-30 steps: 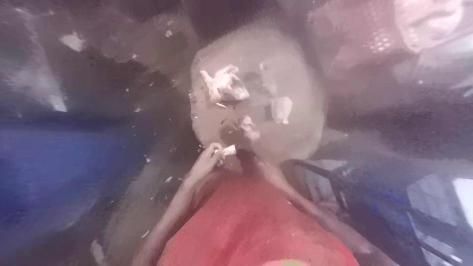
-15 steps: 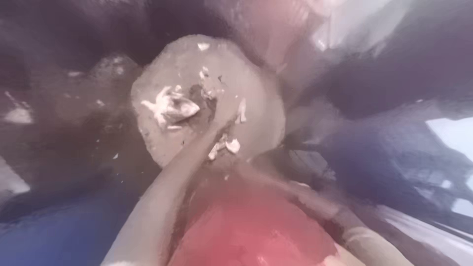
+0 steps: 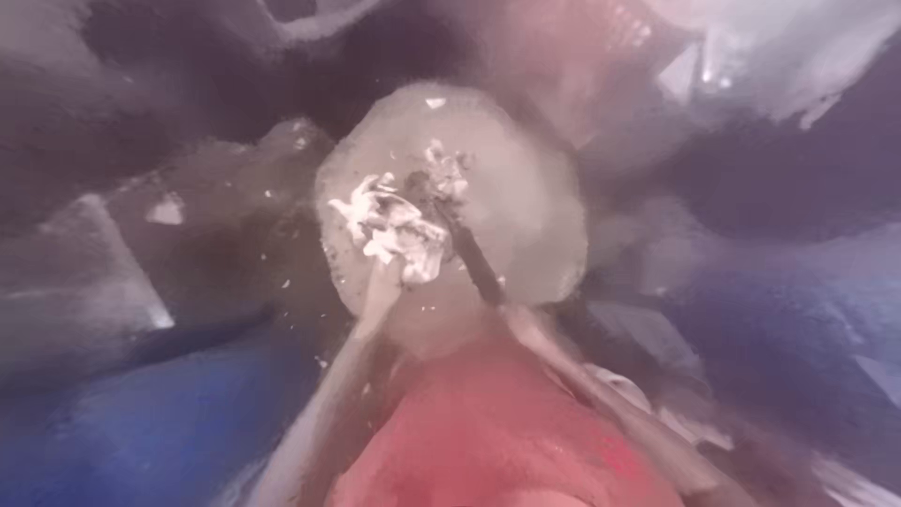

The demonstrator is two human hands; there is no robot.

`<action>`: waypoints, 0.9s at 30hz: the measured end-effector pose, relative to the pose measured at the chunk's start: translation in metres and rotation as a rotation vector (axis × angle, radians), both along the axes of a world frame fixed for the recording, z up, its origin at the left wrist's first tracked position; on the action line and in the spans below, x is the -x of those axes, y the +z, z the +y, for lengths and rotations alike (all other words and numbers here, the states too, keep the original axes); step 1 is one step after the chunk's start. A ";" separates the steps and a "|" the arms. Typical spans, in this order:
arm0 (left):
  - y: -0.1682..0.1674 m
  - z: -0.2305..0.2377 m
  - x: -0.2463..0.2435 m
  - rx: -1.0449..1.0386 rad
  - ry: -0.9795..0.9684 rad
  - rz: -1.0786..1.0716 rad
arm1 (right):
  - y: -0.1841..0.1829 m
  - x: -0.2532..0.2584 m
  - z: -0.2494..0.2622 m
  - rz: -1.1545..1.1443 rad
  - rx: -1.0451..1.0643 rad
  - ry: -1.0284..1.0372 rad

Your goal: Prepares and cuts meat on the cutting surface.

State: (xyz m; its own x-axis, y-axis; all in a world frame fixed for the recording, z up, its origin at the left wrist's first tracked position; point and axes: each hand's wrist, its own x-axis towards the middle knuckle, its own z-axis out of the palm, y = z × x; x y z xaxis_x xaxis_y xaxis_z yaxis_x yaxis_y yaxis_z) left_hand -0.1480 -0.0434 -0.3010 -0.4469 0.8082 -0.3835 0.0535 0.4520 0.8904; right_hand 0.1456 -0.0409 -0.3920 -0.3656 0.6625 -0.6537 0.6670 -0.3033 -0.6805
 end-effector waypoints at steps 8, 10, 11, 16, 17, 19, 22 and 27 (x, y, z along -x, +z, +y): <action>-0.123 -0.091 0.014 0.327 0.015 0.164 | 0.110 0.059 -0.009 0.498 -0.363 0.002; -0.126 -0.086 0.015 0.359 -0.047 0.234 | 0.142 0.077 -0.019 0.639 -0.367 0.004; -0.123 -0.084 0.014 0.387 -0.072 0.234 | 0.145 0.081 -0.026 0.594 -0.351 0.035; -0.116 -0.088 0.025 0.458 -0.192 0.260 | 0.026 0.076 -0.028 -0.094 -0.167 0.530; -0.118 -0.096 0.029 0.465 -0.190 0.258 | 0.028 0.077 -0.030 -0.151 -0.104 0.532; -0.119 -0.110 0.037 0.464 -0.182 0.263 | 0.051 0.082 -0.033 -0.155 -0.085 0.460; -0.112 -0.132 0.037 0.484 -0.289 0.231 | 0.058 0.076 -0.043 -0.063 -0.205 0.316; -0.111 -0.137 0.013 0.521 -0.415 0.184 | 0.031 0.074 -0.027 -0.175 -0.172 0.337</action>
State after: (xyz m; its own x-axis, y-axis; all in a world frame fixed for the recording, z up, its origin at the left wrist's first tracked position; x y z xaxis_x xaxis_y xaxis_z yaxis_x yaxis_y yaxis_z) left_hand -0.1609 -0.1807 -0.4120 -0.2351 0.6577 -0.7157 0.4441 0.7277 0.5228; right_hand 0.0717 -0.0684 -0.3610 -0.4739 0.6299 -0.6154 0.8198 0.0603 -0.5695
